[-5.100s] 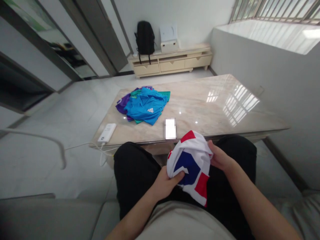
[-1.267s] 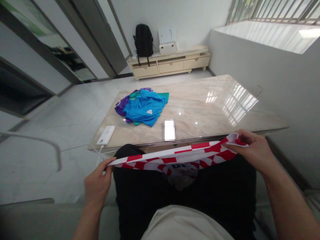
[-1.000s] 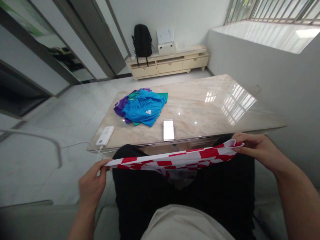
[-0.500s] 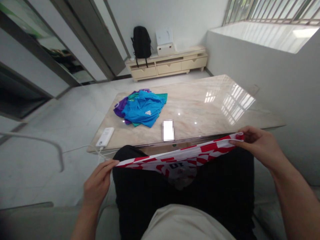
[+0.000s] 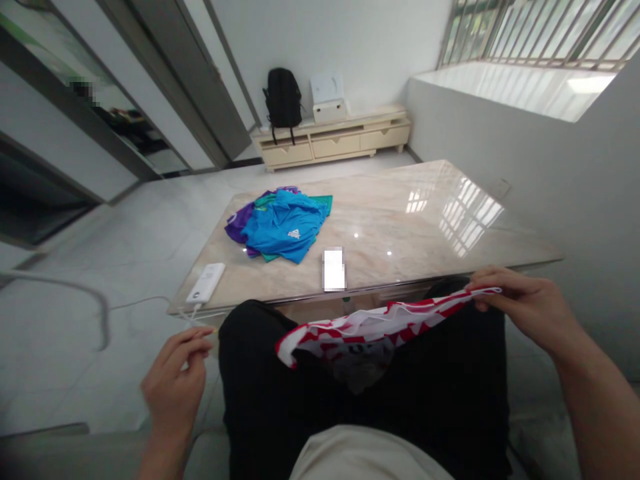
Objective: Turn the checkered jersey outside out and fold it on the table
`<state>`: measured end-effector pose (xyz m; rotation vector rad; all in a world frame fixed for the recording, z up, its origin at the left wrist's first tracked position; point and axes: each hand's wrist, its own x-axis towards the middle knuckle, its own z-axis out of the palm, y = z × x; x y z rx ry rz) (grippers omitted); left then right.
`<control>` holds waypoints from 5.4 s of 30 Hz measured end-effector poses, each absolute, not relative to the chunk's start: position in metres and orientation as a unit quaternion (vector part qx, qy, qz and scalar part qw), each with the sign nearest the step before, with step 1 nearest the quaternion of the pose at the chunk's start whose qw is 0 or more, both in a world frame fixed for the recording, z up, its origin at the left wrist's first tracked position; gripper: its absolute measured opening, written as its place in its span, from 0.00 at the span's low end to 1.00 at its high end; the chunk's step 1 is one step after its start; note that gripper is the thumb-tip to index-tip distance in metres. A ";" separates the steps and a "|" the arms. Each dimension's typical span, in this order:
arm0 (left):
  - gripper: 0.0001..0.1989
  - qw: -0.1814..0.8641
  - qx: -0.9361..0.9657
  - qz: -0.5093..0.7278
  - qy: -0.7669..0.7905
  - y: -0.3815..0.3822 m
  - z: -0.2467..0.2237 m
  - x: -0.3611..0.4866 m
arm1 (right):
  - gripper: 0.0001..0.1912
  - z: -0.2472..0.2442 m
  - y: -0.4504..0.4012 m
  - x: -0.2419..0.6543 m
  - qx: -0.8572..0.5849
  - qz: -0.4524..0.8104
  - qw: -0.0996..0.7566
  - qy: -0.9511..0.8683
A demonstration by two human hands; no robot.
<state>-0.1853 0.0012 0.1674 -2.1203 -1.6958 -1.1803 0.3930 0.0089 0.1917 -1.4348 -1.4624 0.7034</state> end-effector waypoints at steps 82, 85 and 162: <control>0.17 -0.250 -0.611 -0.270 -0.701 -0.002 0.126 -0.176 | 0.19 0.172 0.034 0.341 -0.457 0.278 0.779 -0.327; 0.16 -0.281 -0.576 -0.340 -0.688 -0.001 0.124 -0.171 | 0.20 0.169 0.034 0.345 -0.465 0.288 0.778 -0.309; 0.37 -0.344 -0.778 -0.318 -0.419 -0.038 0.137 -0.012 | 0.11 0.136 -0.007 0.183 -0.442 0.571 0.385 -0.574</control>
